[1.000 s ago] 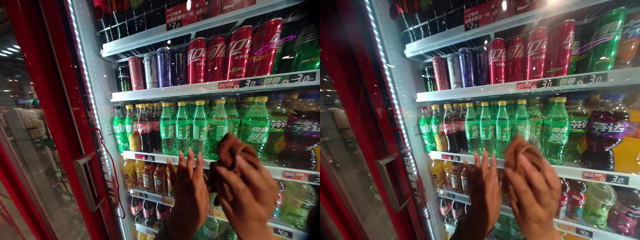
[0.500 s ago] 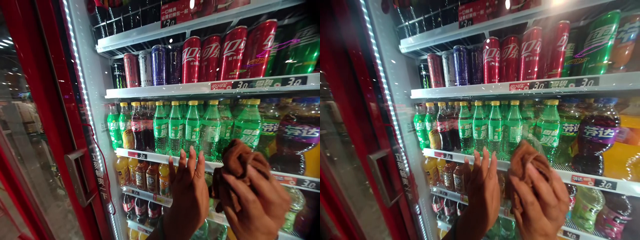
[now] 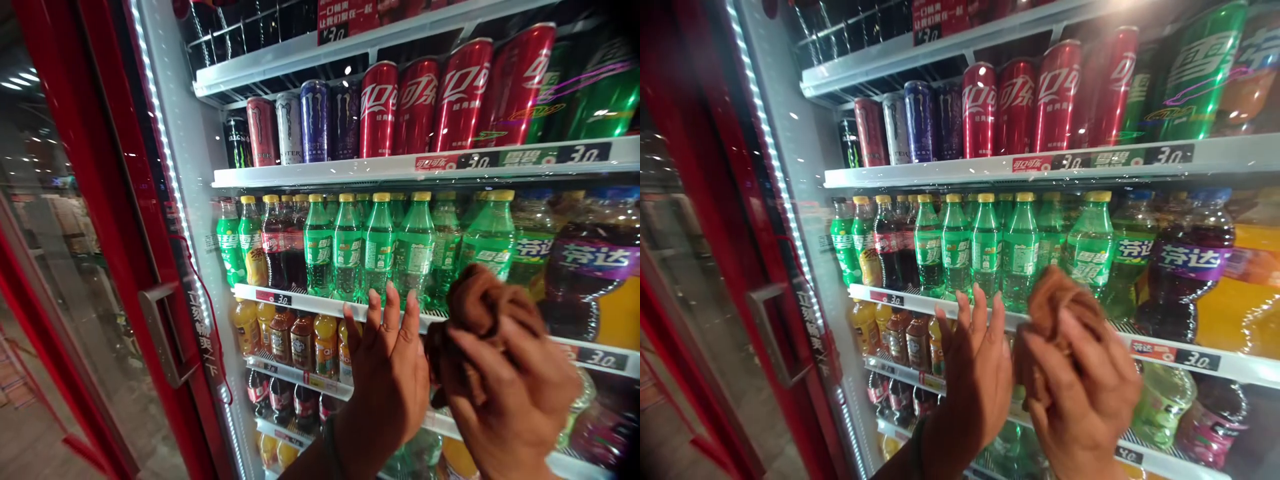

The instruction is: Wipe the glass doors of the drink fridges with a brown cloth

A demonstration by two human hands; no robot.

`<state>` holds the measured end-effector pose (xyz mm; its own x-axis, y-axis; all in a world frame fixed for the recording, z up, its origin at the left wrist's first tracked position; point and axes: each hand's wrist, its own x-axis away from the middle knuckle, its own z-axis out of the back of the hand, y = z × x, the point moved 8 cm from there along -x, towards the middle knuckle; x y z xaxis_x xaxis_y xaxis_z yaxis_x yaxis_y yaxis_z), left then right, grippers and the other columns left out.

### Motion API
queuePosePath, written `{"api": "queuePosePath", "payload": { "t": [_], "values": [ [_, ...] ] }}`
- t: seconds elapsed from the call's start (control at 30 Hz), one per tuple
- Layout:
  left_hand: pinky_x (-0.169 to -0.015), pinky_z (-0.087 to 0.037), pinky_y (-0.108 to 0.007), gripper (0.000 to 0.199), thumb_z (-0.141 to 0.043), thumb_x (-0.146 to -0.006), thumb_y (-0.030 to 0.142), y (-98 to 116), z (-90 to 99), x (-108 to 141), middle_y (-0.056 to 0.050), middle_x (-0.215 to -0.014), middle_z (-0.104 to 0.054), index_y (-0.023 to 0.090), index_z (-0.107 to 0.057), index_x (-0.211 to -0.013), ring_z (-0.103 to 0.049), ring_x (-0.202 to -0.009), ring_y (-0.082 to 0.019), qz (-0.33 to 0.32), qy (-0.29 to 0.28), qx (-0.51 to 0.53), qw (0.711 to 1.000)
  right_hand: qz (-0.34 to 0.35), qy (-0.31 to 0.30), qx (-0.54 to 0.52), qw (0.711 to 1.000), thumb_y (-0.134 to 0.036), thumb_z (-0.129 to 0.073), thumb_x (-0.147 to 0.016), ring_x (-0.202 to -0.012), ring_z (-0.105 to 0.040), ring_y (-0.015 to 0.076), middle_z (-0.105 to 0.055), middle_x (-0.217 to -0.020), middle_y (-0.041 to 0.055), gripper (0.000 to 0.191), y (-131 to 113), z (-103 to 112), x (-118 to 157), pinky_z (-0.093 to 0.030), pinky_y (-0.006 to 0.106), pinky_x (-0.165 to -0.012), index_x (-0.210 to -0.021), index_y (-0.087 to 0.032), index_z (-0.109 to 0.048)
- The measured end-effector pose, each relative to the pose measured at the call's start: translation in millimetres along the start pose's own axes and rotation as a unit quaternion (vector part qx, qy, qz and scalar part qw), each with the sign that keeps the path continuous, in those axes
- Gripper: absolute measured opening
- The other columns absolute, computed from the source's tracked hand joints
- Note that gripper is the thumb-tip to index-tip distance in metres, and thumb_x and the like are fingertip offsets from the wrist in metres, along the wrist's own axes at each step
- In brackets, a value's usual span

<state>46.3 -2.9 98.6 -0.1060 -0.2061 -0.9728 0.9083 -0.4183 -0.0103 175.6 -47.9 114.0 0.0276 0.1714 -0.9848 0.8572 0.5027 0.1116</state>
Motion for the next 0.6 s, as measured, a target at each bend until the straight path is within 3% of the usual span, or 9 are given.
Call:
{"api": "queuePosePath", "payload": {
  "t": [0.07,0.17,0.3,0.43,0.5,0.6],
  "values": [
    [-0.138,0.003,-0.053,0.069,-0.053,-0.099,0.017,1.1,-1.8,2.3,-0.008,-0.171,-0.037,0.018,-0.031,-0.165,-0.014,-0.166,-0.025,-0.006,0.006,-0.004,1.000,0.005,-0.035,-0.032,0.999,-0.015,-0.079,-0.083,-0.135,-0.060,0.0360,-0.065,-0.141,0.0070,0.058,-5.5,-2.2,25.5,-0.050,0.057,-0.115,-0.136,-0.035,-0.068],
    [-0.138,0.001,-0.053,0.070,-0.055,-0.097,0.014,2.2,-4.4,1.9,-0.008,-0.168,-0.044,0.020,-0.034,-0.164,-0.019,-0.165,-0.025,-0.002,0.015,-0.011,1.000,0.011,-0.068,-0.052,0.996,-0.015,-0.075,-0.085,-0.134,-0.062,0.0361,-0.069,-0.134,0.0066,0.052,7.0,7.7,50.3,-0.047,0.060,-0.117,-0.132,-0.036,-0.072],
    [-0.137,0.002,-0.059,0.069,-0.054,-0.098,0.012,9.1,-4.7,-4.7,-0.009,-0.168,-0.043,0.021,-0.035,-0.163,-0.016,-0.166,-0.026,0.019,0.033,-0.038,0.999,0.006,-0.018,-0.021,1.000,-0.013,-0.086,-0.074,-0.121,-0.069,0.0389,-0.073,-0.120,0.0069,0.072,37.5,26.7,18.2,-0.056,0.060,-0.105,-0.137,-0.042,-0.068],
    [-0.136,0.005,-0.061,0.065,-0.050,-0.100,0.017,30.2,-7.3,-3.9,-0.012,-0.170,-0.039,0.014,-0.036,-0.163,-0.014,-0.166,-0.029,-0.021,0.010,-0.015,1.000,0.005,-0.014,0.007,1.000,-0.020,-0.084,-0.081,-0.133,-0.062,0.0373,-0.063,-0.145,0.0097,0.075,34.8,17.3,-16.7,-0.052,0.057,-0.110,-0.148,-0.040,-0.058],
    [-0.137,0.003,-0.060,0.063,-0.052,-0.098,0.017,40.2,-9.9,1.2,-0.012,-0.170,-0.039,0.013,-0.041,-0.160,-0.018,-0.165,-0.029,-0.044,-0.010,0.015,0.999,0.012,-0.028,0.007,1.000,-0.021,-0.079,-0.087,-0.139,-0.057,0.0366,-0.057,-0.154,0.0092,0.071,25.7,11.8,-9.0,-0.049,0.057,-0.116,-0.151,-0.038,-0.056],
    [-0.137,0.003,-0.058,0.061,-0.052,-0.097,0.016,48.3,-9.3,6.3,-0.011,-0.168,-0.042,0.015,-0.045,-0.158,-0.024,-0.164,-0.028,-0.055,-0.005,0.033,0.998,0.010,-0.037,-0.012,0.999,-0.017,-0.076,-0.087,-0.139,-0.058,0.0371,-0.057,-0.154,0.0081,0.068,23.8,16.9,24.5,-0.049,0.059,-0.117,-0.150,-0.036,-0.058]
  ]
}}
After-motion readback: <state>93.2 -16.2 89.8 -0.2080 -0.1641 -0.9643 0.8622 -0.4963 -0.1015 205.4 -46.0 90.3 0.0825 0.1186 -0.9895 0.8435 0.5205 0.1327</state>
